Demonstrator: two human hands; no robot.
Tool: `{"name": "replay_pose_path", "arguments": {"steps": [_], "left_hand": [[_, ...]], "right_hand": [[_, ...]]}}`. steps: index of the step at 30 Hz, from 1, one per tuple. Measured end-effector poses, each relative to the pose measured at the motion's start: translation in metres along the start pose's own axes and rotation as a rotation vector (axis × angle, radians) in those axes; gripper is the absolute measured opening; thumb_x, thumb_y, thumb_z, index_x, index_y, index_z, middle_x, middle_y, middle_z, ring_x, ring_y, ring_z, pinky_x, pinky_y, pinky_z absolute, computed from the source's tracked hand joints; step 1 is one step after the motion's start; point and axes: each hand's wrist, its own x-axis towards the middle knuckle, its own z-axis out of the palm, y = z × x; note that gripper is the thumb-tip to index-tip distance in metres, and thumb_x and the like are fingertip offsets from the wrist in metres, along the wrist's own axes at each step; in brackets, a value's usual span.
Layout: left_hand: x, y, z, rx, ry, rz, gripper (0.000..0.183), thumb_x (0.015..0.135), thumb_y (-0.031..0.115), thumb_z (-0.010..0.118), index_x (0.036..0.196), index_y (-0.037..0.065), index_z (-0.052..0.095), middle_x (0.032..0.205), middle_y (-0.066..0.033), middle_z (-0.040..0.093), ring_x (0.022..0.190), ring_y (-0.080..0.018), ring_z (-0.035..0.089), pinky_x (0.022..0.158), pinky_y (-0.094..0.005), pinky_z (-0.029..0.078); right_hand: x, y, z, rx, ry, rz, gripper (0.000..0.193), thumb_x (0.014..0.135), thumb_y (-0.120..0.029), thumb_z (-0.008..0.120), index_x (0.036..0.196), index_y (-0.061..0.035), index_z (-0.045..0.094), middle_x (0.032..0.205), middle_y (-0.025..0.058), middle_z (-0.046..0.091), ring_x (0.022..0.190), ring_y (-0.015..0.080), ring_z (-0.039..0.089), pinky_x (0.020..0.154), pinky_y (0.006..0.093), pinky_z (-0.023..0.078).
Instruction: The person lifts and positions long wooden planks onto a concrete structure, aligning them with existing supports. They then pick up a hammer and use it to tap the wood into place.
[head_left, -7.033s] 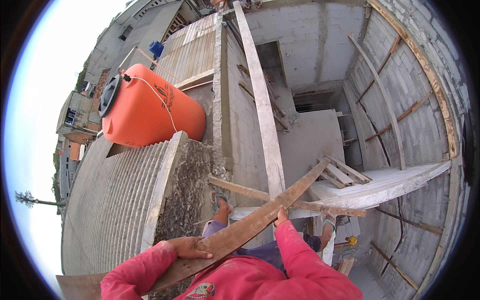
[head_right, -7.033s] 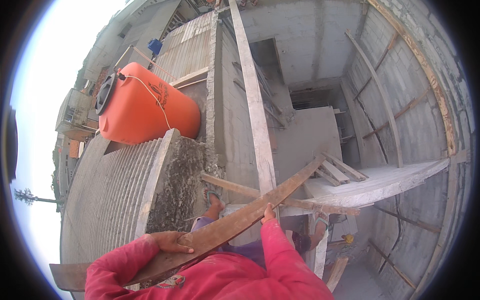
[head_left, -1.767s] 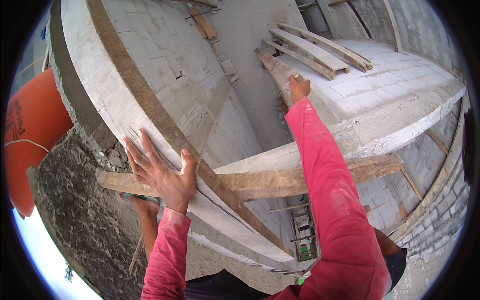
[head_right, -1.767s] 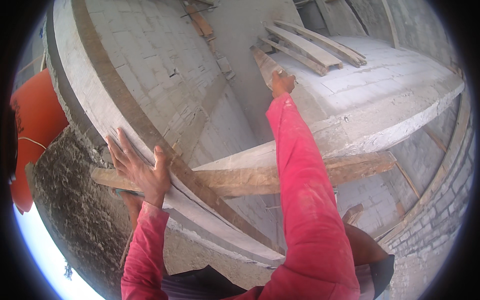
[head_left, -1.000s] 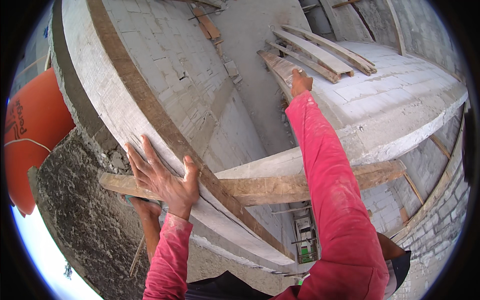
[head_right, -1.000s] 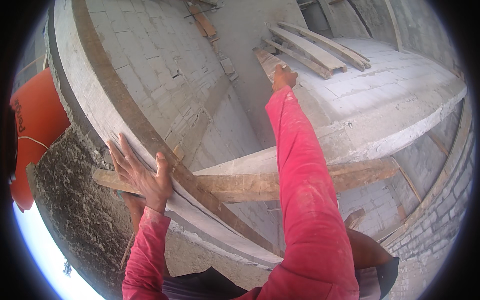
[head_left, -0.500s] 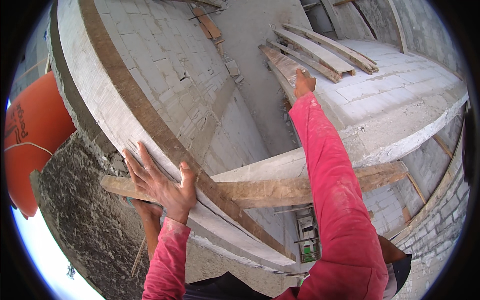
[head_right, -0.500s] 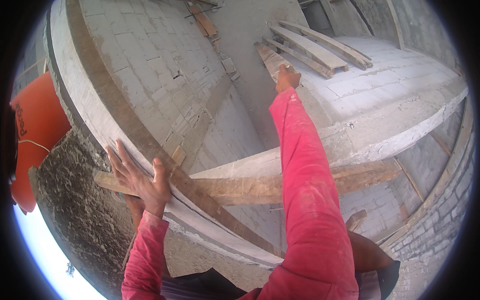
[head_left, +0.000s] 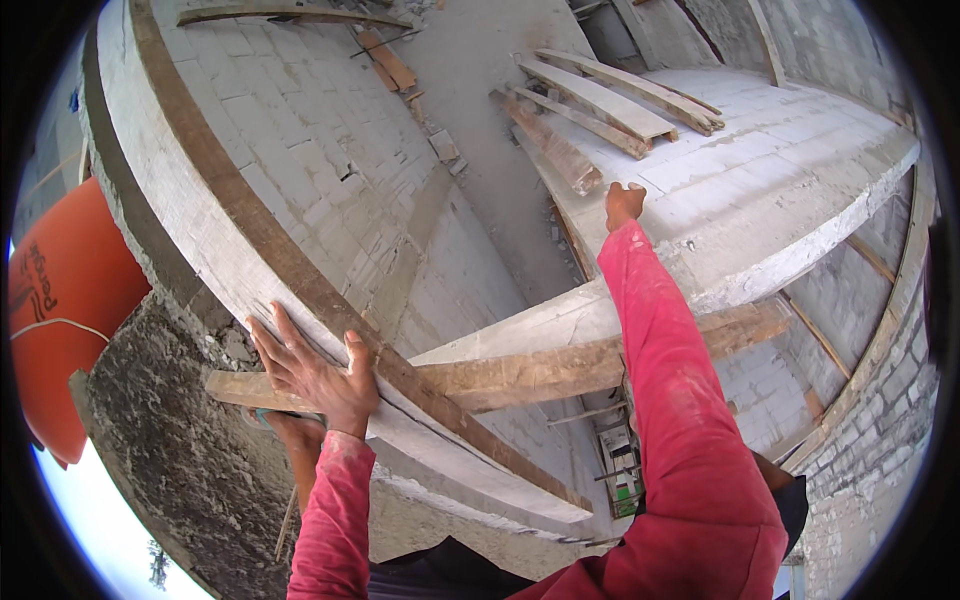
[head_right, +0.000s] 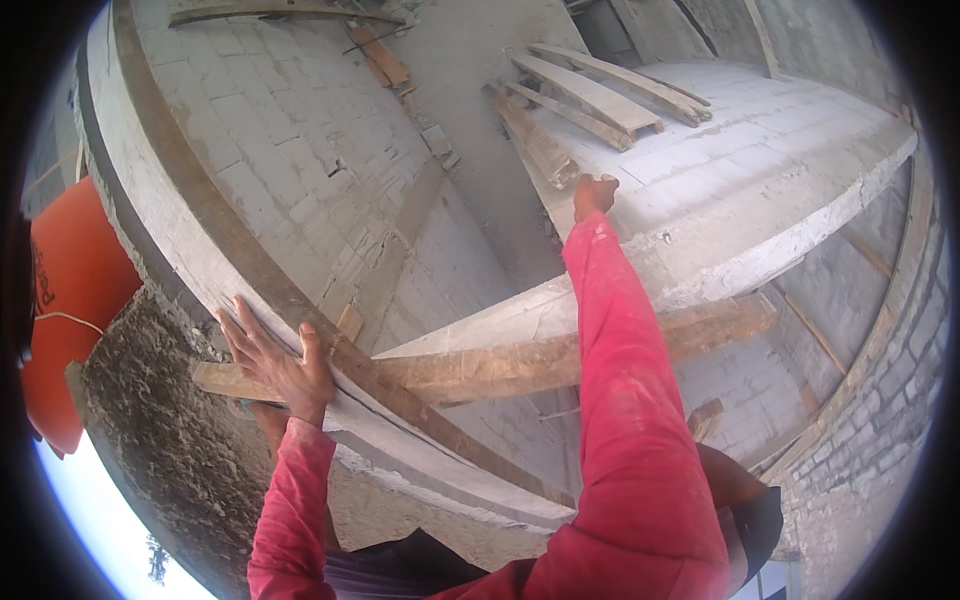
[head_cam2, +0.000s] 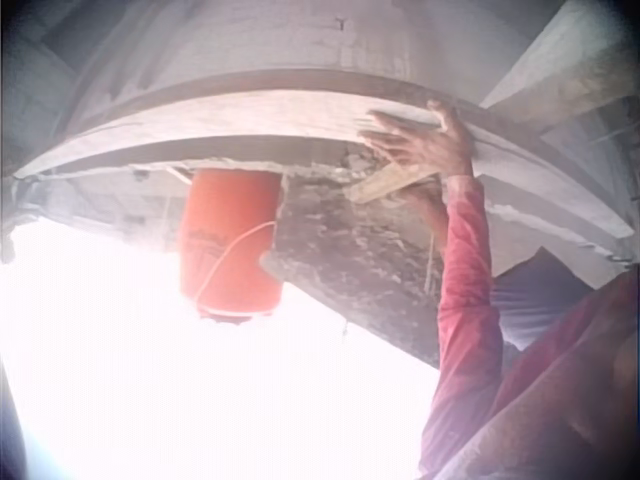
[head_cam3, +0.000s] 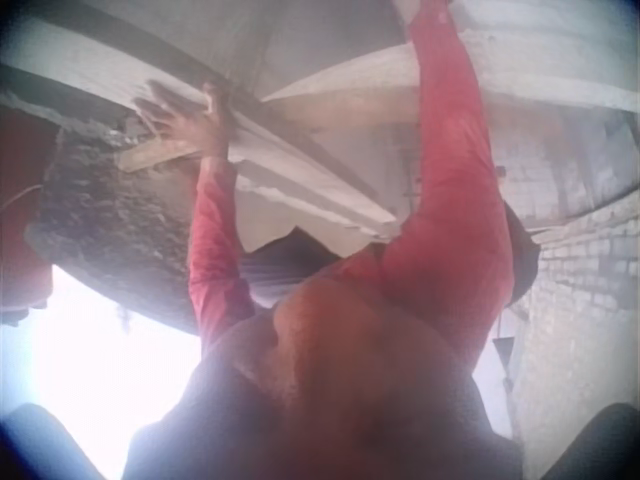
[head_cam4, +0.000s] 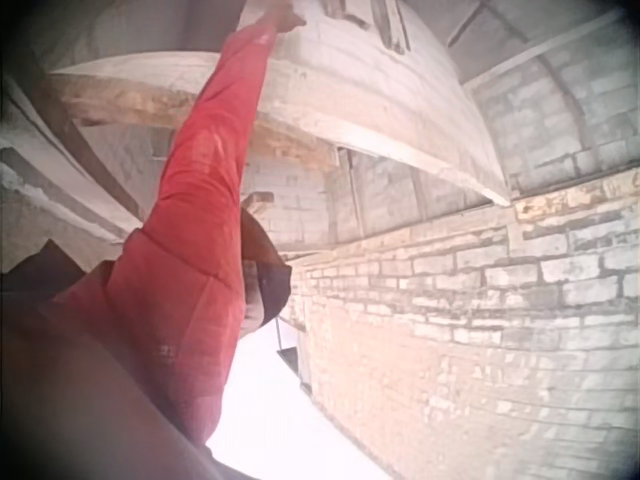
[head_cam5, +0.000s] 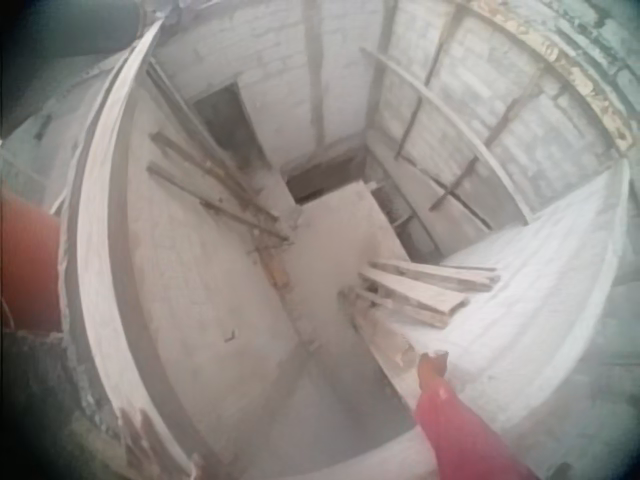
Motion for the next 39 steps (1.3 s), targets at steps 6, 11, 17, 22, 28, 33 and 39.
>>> {"name": "replay_pose_path", "arguments": {"steps": [6,11,17,22,28,33,39], "left_hand": [[0.004,0.002,0.003,-0.041,0.009,0.03,0.089,0.089,0.06,0.05,0.157,0.012,0.019,0.161,-0.0203,0.011,0.147,-0.0395,0.011,0.113,-0.0606,0.009],[0.002,0.001,0.001,-0.02,0.016,0.023,0.089,0.088,0.058,0.052,0.157,0.012,0.019,0.161,-0.0198,0.011,0.147,-0.039,0.011,0.114,-0.0593,0.009],[0.002,0.003,-0.002,-0.027,0.029,0.018,0.088,0.084,0.047,0.06,0.157,0.017,0.021,0.161,-0.0184,0.012,0.147,-0.0377,0.012,0.115,-0.0563,0.011],[0.002,0.005,-0.008,-0.04,0.023,-0.017,0.089,0.083,0.043,0.062,0.157,0.019,0.021,0.161,-0.0193,0.011,0.148,-0.0378,0.009,0.115,-0.0537,0.012],[-0.029,0.011,-0.021,-0.258,-0.103,-0.175,0.102,0.085,0.06,0.063,0.158,0.011,0.01,0.159,-0.0275,0.007,0.149,-0.0419,0.008,0.117,-0.0548,0.013],[-0.165,0.044,-0.029,-0.511,-0.416,-0.792,0.139,0.07,0.07,0.075,0.153,-0.002,-0.01,0.153,-0.0415,-0.004,0.147,-0.05,0.0,0.118,-0.057,0.008],[-0.184,0.068,0.035,-0.031,-0.651,-0.938,0.16,0.055,0.062,0.088,0.146,-0.005,-0.026,0.149,-0.0479,-0.002,0.145,-0.0552,0.0,0.119,-0.0551,0.01]], "right_hand": [[-0.025,0.009,-0.03,-0.24,0.007,-0.188,0.051,0.084,-0.026,0.069,0.124,-0.0035,0.046,0.111,0.0268,0.065,0.102,0.0427,0.064,0.091,0.045,0.048],[-0.038,0.011,-0.033,-0.301,-0.087,-0.213,0.049,0.085,-0.029,0.067,0.123,-0.0045,0.049,0.107,0.0242,0.067,0.104,0.041,0.064,0.091,0.0454,0.048],[-0.052,-0.012,-0.067,-0.389,-0.206,-0.397,0.049,0.086,-0.031,0.066,0.125,-0.0062,0.049,0.108,0.0257,0.067,0.105,0.042,0.063,0.09,0.0467,0.048],[-0.086,-0.057,-0.131,-0.586,-0.479,-0.556,0.046,0.09,-0.027,0.064,0.127,-0.0053,0.048,0.111,0.0242,0.066,0.105,0.0405,0.063,0.092,0.0458,0.048],[-0.127,-0.082,-0.247,-0.821,-0.612,-0.825,0.048,0.092,-0.03,0.062,0.131,-0.0051,0.047,0.115,0.0232,0.064,0.11,0.0415,0.059,0.093,0.0493,0.047],[-0.123,-0.065,-0.342,-1.128,-0.745,-0.947,0.064,0.091,-0.046,0.06,0.139,-0.0064,0.047,0.142,0.018,0.05,0.138,0.0314,0.039,0.113,0.0535,0.03],[-0.123,-0.072,-0.369,-1.215,-0.949,-1.134,0.092,0.076,-0.068,0.067,0.148,-0.018,0.04,0.156,0.0132,0.031,0.149,0.0336,0.014,0.115,0.0669,0.015]]}}
